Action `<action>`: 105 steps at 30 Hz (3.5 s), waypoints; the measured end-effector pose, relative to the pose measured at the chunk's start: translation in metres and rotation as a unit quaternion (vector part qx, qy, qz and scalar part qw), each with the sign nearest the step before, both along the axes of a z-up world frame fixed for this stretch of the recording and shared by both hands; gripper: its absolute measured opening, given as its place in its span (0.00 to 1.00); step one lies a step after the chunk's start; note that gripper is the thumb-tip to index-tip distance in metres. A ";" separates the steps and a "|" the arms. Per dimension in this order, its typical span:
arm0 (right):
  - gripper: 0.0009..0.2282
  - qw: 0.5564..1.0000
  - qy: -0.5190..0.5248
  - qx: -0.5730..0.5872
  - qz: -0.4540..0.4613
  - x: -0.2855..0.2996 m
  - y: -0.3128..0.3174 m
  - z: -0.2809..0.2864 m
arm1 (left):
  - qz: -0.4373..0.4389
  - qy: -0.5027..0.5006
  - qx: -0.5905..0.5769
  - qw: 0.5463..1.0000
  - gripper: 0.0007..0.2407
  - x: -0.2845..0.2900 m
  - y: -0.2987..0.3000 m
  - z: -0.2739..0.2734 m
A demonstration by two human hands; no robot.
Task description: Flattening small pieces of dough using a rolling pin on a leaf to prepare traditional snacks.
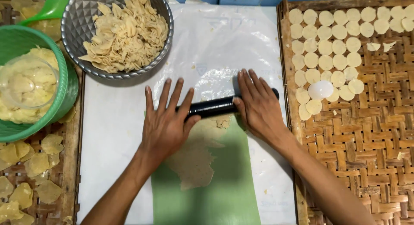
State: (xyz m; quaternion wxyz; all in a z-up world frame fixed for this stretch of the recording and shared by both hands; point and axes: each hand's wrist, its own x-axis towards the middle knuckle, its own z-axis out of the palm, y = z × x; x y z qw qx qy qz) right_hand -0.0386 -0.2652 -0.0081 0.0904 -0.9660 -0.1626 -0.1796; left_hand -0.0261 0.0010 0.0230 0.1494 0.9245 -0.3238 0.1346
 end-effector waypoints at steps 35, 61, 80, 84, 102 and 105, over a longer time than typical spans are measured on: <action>0.15 0.971 -0.046 0.228 0.050 0.068 -0.019 0.028 | 0.010 0.006 -0.072 0.997 0.15 0.085 -0.011 -0.043; 0.03 0.975 0.118 0.189 0.017 -0.051 -0.004 0.008 | 0.055 -0.029 -0.054 0.997 0.15 0.108 -0.023 -0.046; 0.18 0.984 0.141 0.082 0.071 -0.114 0.015 0.025 | -0.033 -0.089 -0.033 0.995 0.24 0.050 -0.004 -0.002; 0.26 0.952 0.200 0.128 0.195 -0.152 0.042 0.046 | -0.044 -0.119 0.005 0.992 0.25 0.007 0.001 0.001; 0.13 0.938 0.269 0.194 0.099 -0.123 0.042 0.048 | -0.002 -0.103 -0.024 0.994 0.21 -0.009 0.005 -0.016; 0.08 0.960 0.211 0.126 0.137 -0.137 0.046 0.015 | 0.001 -0.104 -0.040 0.994 0.21 -0.008 0.007 -0.014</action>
